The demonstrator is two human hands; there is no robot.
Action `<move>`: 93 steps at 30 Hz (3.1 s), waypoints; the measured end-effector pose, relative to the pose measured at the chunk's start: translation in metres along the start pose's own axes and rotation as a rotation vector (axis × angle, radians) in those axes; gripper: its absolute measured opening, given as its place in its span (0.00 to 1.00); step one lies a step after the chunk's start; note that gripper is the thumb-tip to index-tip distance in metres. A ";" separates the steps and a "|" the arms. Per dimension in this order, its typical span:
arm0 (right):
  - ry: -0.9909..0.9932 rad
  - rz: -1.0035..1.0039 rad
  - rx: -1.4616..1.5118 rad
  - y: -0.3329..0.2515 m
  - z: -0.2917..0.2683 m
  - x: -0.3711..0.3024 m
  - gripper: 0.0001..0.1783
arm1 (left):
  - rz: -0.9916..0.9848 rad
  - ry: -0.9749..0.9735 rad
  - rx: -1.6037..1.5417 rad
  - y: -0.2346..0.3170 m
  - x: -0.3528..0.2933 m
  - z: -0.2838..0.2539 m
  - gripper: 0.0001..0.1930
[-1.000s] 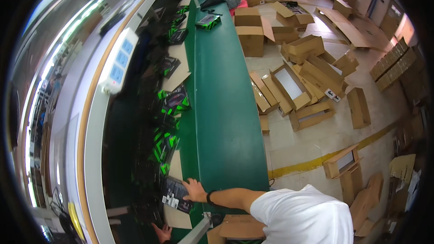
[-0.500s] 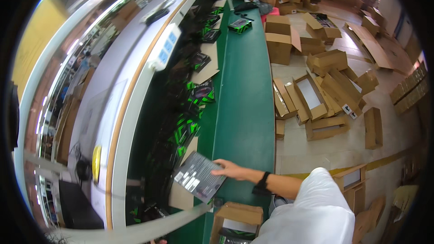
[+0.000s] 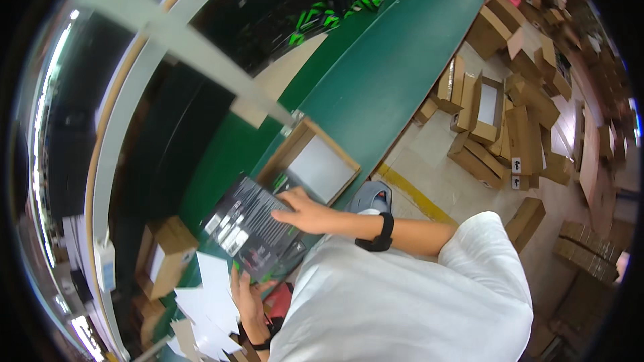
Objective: Packing boxed electronic products into a larger shipping container on a factory floor.
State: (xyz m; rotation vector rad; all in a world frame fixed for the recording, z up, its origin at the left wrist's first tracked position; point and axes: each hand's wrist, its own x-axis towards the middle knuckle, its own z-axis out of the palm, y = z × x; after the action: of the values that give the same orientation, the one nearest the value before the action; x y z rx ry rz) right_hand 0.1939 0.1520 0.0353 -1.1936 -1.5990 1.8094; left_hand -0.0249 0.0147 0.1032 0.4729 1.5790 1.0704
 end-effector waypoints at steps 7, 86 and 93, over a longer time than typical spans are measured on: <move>0.061 0.336 0.268 0.000 0.010 -0.012 0.40 | -0.137 -0.208 0.040 -0.014 0.019 -0.017 0.33; -0.245 -0.220 -1.331 0.031 -0.068 0.106 0.42 | 0.301 0.597 1.034 -0.179 0.239 -0.423 0.46; -0.192 -0.116 -1.402 0.041 -0.067 0.098 0.45 | -0.236 0.537 1.097 -0.147 0.293 -0.409 0.64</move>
State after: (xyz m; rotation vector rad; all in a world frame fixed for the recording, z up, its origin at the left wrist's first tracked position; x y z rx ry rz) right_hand 0.2062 0.2582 -0.0313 -1.3071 -3.0899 0.5147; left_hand -0.4568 0.0092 -0.1933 0.7159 2.5798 0.0378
